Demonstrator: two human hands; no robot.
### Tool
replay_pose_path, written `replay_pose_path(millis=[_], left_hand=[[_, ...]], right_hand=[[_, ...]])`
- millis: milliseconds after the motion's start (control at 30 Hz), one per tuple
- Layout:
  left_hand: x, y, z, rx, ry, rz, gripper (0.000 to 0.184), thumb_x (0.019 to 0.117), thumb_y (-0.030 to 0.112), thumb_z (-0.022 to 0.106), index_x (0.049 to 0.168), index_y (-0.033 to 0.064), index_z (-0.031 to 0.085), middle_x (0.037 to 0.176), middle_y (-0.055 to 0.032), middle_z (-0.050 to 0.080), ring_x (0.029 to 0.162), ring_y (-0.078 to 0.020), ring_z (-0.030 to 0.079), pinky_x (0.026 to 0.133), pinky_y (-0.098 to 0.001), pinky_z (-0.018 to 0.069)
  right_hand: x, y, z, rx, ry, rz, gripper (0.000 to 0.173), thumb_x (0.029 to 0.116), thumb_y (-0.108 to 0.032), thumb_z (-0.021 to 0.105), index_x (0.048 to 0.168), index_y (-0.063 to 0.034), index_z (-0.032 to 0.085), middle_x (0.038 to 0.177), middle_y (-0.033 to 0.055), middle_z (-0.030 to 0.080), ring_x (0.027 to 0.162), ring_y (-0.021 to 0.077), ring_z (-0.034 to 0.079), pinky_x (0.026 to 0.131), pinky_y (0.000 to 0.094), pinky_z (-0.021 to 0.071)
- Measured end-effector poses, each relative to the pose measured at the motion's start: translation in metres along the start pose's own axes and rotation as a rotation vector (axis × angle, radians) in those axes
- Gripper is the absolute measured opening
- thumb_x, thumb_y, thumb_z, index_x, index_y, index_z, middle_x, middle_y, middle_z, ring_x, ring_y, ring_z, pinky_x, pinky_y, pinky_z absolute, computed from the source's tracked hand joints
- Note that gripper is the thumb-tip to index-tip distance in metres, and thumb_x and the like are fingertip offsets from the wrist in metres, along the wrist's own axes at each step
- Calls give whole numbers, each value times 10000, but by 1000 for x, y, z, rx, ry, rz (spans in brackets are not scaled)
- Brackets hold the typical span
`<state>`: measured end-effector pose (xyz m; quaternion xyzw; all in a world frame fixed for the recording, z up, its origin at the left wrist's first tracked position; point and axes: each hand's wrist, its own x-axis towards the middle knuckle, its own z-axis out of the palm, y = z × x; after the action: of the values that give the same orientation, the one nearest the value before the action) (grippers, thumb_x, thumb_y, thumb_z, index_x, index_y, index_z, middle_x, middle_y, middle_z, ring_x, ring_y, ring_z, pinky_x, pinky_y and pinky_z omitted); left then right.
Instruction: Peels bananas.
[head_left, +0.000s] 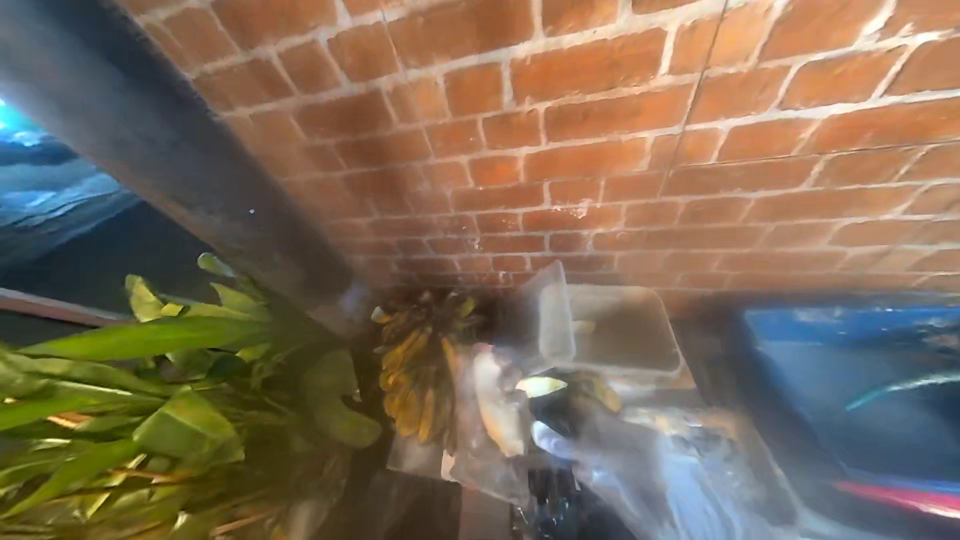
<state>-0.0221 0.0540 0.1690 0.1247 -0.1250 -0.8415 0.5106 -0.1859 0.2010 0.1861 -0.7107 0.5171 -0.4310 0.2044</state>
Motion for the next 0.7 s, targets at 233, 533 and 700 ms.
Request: replay_pose_path(millis=[233, 533, 700], left_hand=[[-27, -27, 48, 149, 61, -1, 385, 1114, 260, 209, 1065, 40, 520, 808, -60, 646, 664, -129, 668, 583, -249, 581], [-38, -69, 47, 29, 108, -212, 438, 1111, 387, 230, 1047, 75, 531, 819, -120, 645, 610, -199, 661, 471, -299, 558], [-40, -84, 46, 14, 33, -275, 393, 1112, 363, 288, 1078, 73, 550, 896, -117, 645, 637, -178, 648, 512, -283, 563]], right_hand=[[-21, -31, -34, -241, 19, 42, 345, 1035, -299, 590, 1362, -355, 684, 975, 166, 736, 839, 292, 708, 735, 451, 579], [-49, -46, -57, -230, 117, 147, 261, 1026, -248, 617, 1240, -243, 766, 1008, 159, 752, 869, 276, 727, 771, 447, 594], [-65, -35, -62, -253, 117, 131, 272, 997, -255, 657, 1247, -249, 763, 1017, 111, 749, 921, 224, 704, 792, 393, 587]])
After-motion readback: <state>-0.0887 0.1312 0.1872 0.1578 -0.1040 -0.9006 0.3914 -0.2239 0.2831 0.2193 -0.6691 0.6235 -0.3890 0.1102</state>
